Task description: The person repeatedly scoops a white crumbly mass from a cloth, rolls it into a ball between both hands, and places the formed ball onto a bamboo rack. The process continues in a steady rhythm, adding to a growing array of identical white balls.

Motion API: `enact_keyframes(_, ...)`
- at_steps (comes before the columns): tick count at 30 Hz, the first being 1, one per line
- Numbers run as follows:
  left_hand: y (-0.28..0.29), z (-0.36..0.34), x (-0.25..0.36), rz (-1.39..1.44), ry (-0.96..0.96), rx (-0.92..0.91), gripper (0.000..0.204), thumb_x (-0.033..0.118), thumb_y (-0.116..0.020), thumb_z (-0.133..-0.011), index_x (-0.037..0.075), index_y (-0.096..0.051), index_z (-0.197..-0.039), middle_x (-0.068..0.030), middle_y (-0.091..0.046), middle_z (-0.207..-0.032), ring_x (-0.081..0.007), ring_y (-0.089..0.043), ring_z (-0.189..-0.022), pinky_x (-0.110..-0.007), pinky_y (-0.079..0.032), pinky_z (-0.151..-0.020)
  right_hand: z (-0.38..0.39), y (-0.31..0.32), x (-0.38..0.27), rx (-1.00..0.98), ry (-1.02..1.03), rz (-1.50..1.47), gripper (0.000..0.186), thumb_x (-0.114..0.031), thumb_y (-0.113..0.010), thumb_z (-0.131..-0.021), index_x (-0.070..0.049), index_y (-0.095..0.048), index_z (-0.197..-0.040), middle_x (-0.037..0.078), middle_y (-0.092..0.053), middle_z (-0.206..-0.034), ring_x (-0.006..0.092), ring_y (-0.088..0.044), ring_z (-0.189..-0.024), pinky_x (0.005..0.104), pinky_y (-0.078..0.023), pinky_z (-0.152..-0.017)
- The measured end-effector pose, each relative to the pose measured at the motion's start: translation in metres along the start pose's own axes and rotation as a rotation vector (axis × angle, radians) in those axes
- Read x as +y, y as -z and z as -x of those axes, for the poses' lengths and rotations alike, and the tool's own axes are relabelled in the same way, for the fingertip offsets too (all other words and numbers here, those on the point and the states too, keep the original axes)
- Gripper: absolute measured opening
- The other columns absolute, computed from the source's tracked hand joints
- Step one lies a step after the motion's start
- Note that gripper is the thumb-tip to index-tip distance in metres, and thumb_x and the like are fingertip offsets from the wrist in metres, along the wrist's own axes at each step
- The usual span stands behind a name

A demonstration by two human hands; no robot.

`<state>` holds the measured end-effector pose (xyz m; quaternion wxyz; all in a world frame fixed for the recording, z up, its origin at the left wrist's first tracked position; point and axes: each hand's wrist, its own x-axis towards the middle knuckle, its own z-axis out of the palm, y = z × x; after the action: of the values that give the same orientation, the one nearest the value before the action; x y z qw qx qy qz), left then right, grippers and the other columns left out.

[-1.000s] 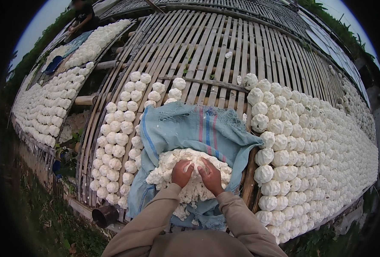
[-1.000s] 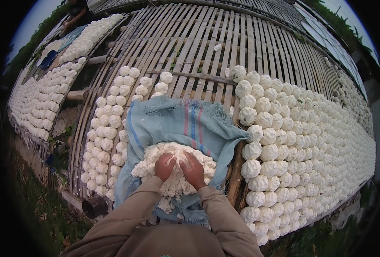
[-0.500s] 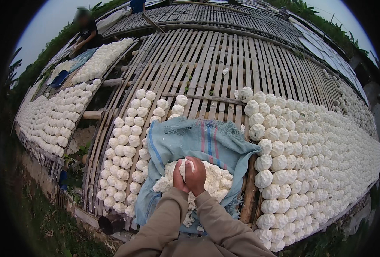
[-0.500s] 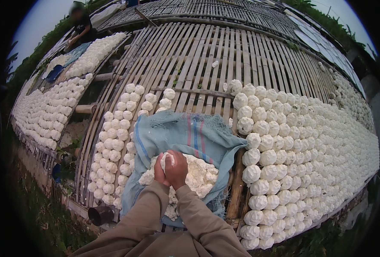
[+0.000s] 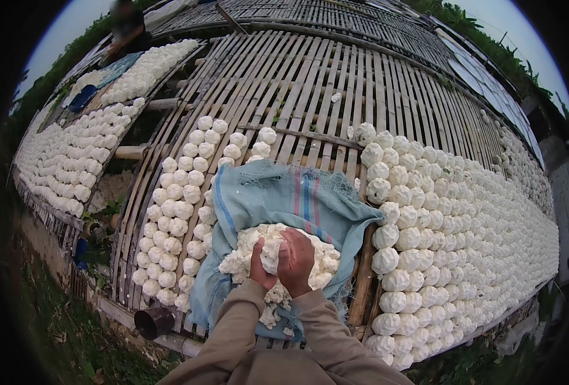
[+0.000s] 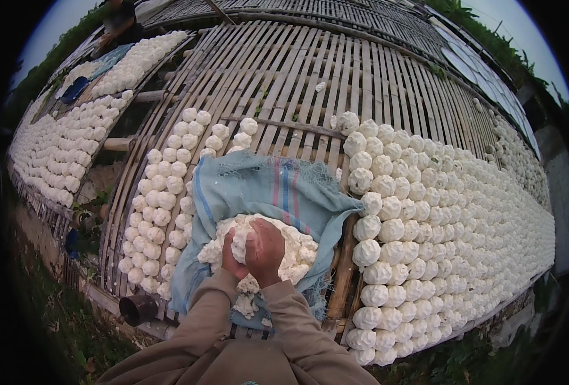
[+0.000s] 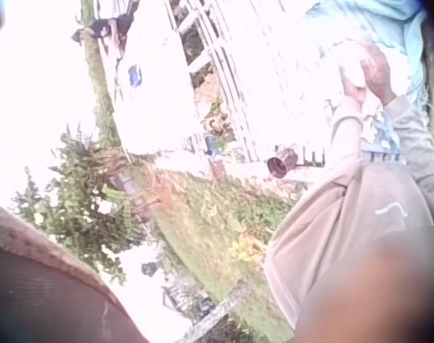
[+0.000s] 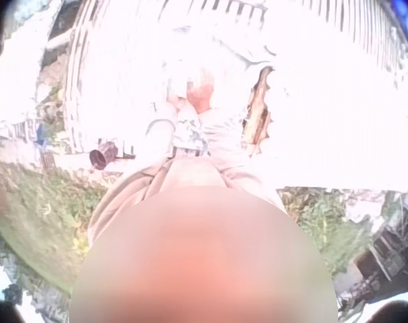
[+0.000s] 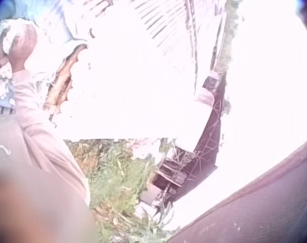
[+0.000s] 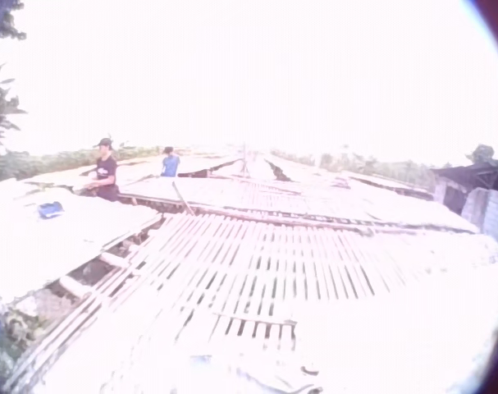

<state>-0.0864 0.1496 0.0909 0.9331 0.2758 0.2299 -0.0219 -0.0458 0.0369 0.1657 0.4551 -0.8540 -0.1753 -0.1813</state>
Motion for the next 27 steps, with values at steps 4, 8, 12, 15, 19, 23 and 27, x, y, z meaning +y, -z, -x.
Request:
enact_keyframes(4,-0.006,-0.004,0.002,0.152,0.007,-0.010,0.072,0.067,-0.052,-0.100,0.009,-0.055,-0.144,-0.0107,-0.062,-0.137,-0.0266,-0.060,-0.127,-0.044,-0.046,-0.114,0.001,0.001,0.007,0.024,-0.025,0.122,0.041,-0.036,-0.064,-0.098,-0.004,-0.071,-0.124,0.019,-0.067,-0.130,0.0382,-0.064,-0.119,0.0510,-0.047,-0.104)
enact_keyframes(8,-0.014,-0.001,0.005,0.062,0.078,0.003,0.069,0.067,-0.049,-0.101,0.008,-0.061,-0.136,-0.0127,-0.067,-0.133,-0.0289,-0.064,-0.124,-0.046,-0.051,-0.109,-0.011,0.010,0.007,-0.055,0.030,0.067,0.046,-0.041,-0.062,-0.102,-0.006,-0.069,-0.130,0.022,-0.060,-0.141,0.0403,-0.060,-0.122,0.0481,-0.051,-0.099)
enact_keyframes(12,-0.018,-0.003,0.006,0.108,-0.005,-0.006,0.064,0.062,-0.051,-0.103,0.009,-0.060,-0.136,-0.0102,-0.066,-0.131,-0.0262,-0.065,-0.121,-0.042,-0.052,-0.106,-0.020,0.018,0.003,-0.086,0.111,0.145,0.042,-0.035,-0.062,-0.099,-0.004,-0.068,-0.127,0.021,-0.063,-0.134,0.0410,-0.062,-0.119,0.0518,-0.047,-0.102)
enact_keyframes(15,-0.017,-0.011,0.004,0.150,0.034,0.036,0.060,0.060,-0.051,-0.104,0.010,-0.059,-0.138,-0.0094,-0.067,-0.130,-0.0239,-0.065,-0.120,-0.039,-0.052,-0.106,-0.018,0.019,0.005,0.037,0.082,0.127,0.043,-0.038,-0.059,-0.102,-0.004,-0.068,-0.127,0.021,-0.063,-0.134,0.0411,-0.062,-0.121,0.0502,-0.048,-0.102)
enact_keyframes(19,-0.012,-0.013,0.001,0.106,0.008,0.011,0.067,0.060,-0.049,-0.103,0.007,-0.053,-0.144,-0.0158,-0.060,-0.142,-0.0297,-0.059,-0.132,-0.046,-0.047,-0.113,-0.008,0.010,0.012,-0.166,0.054,0.020,0.046,-0.039,-0.059,-0.102,-0.003,-0.067,-0.129,0.022,-0.060,-0.139,0.0412,-0.059,-0.125,0.0516,-0.045,-0.106)
enact_keyframes(23,-0.015,-0.003,-0.001,-0.180,-0.070,-0.092,0.067,0.056,-0.053,-0.103,0.006,-0.050,-0.147,-0.0159,-0.058,-0.145,-0.0308,-0.057,-0.135,-0.048,-0.045,-0.116,-0.003,0.006,0.015,-0.113,0.073,0.082,0.046,-0.039,-0.062,-0.099,-0.003,-0.069,-0.127,0.022,-0.063,-0.134,0.0411,-0.061,-0.123,0.0527,-0.045,-0.106)
enact_keyframes(27,-0.026,-0.007,-0.002,-0.116,-0.058,0.024,0.068,0.063,-0.043,-0.104,0.008,-0.057,-0.142,-0.0155,-0.063,-0.142,-0.0325,-0.061,-0.131,-0.049,-0.048,-0.114,-0.012,0.017,0.023,-0.192,0.037,-0.001,0.051,-0.043,-0.066,-0.096,-0.004,-0.069,-0.129,0.022,-0.060,-0.140,0.0418,-0.057,-0.129,0.0558,-0.041,-0.111)
